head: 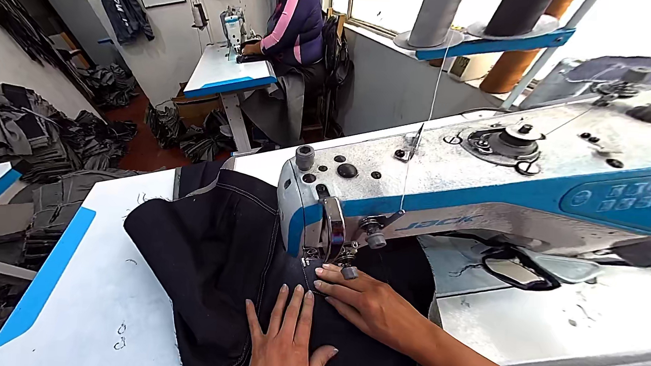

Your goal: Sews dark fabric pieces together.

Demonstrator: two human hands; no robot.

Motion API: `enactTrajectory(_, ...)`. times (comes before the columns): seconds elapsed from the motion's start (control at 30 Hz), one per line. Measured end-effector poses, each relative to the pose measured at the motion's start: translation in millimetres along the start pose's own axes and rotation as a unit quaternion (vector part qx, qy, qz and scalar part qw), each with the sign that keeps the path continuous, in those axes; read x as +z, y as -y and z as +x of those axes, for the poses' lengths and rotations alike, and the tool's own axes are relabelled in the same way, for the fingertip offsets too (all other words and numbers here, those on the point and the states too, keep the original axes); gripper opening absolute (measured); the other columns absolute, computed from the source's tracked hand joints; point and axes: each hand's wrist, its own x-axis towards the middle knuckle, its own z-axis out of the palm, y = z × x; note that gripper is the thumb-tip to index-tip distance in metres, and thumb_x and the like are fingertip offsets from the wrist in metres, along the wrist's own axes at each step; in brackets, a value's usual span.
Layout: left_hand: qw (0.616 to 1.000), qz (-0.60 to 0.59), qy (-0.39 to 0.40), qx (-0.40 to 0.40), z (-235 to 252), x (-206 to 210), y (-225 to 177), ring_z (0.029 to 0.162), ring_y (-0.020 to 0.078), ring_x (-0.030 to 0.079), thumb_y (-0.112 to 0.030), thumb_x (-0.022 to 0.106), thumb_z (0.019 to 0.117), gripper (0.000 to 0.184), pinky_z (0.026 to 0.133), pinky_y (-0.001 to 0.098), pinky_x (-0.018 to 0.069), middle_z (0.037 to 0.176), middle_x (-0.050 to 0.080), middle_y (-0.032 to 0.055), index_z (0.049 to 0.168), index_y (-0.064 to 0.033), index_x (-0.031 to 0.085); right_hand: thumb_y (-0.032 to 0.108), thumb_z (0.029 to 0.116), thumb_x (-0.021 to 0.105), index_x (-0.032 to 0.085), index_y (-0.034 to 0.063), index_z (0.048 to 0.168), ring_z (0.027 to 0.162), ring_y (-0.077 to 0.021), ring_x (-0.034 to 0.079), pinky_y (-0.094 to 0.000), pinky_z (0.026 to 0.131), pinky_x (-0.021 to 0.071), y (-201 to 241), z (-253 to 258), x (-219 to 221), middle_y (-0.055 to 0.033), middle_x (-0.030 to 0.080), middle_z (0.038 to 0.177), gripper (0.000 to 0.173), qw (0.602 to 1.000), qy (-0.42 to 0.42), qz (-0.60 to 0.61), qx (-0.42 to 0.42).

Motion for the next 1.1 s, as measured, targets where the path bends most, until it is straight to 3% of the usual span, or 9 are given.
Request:
enactTrajectory(0.1, 1.0, -0.009, 0.003, -0.007, 5, 0, 4, 0.142, 0.0346, 0.049, -0.067, 0.038, 0.0984, 0.074, 0.103, 0.0843, 0.0241, 0.153, 0.054, 0.004, 0.147, -0.0146, 0.056, 0.027, 0.1072, 0.049, 0.073, 0.0171, 0.124, 0.13, -0.0154, 0.062, -0.0317, 0.114, 0.0453, -4, 3, 3, -0.0017, 0.071, 0.131, 0.031, 1.0, -0.004, -0.004, 0.0)
enactTrajectory(0.47, 0.999, -0.039, 0.027, -0.01, 26, 0, 20, 0.146, 0.0319, 0.045, -0.064, 0.038, 0.101, 0.071, 0.107, 0.0823, 0.0209, 0.155, 0.051, 0.0012, 0.15, -0.0148, 0.053, 0.027, 0.1042, 0.05, 0.076, 0.0193, 0.12, 0.114, -0.0149, 0.07, -0.0279, 0.097, 0.0552, -14, 19, 7, -0.0008, 0.075, 0.121, 0.031, 0.999, -0.025, -0.038, 0.014)
enactTrajectory(0.63, 0.996, -0.059, 0.057, -0.017, 32, -5, 23, 0.149, 0.0303, 0.039, -0.062, 0.039, 0.1021, 0.069, 0.11, 0.0814, 0.0164, 0.157, 0.049, 0.0006, 0.152, -0.0151, 0.05, 0.028, 0.1027, 0.052, 0.078, 0.0171, 0.112, 0.103, -0.0162, 0.074, -0.0288, 0.09, 0.0578, -16, 22, 8, -0.0022, 0.078, 0.111, 0.029, 0.999, -0.029, -0.028, 0.031)
enactTrajectory(1.1, 0.993, -0.057, 0.1, -0.024, 39, -7, 28, 0.154, 0.0256, 0.03, -0.064, 0.031, 0.1035, 0.071, 0.116, 0.0767, 0.0114, 0.162, 0.041, -0.0026, 0.156, -0.0183, 0.043, 0.032, 0.1015, 0.053, 0.079, 0.0167, 0.11, 0.099, -0.0161, 0.074, -0.0304, 0.088, 0.0589, -22, 25, 9, -0.0015, 0.078, 0.104, 0.032, 0.998, -0.015, -0.02, 0.061)
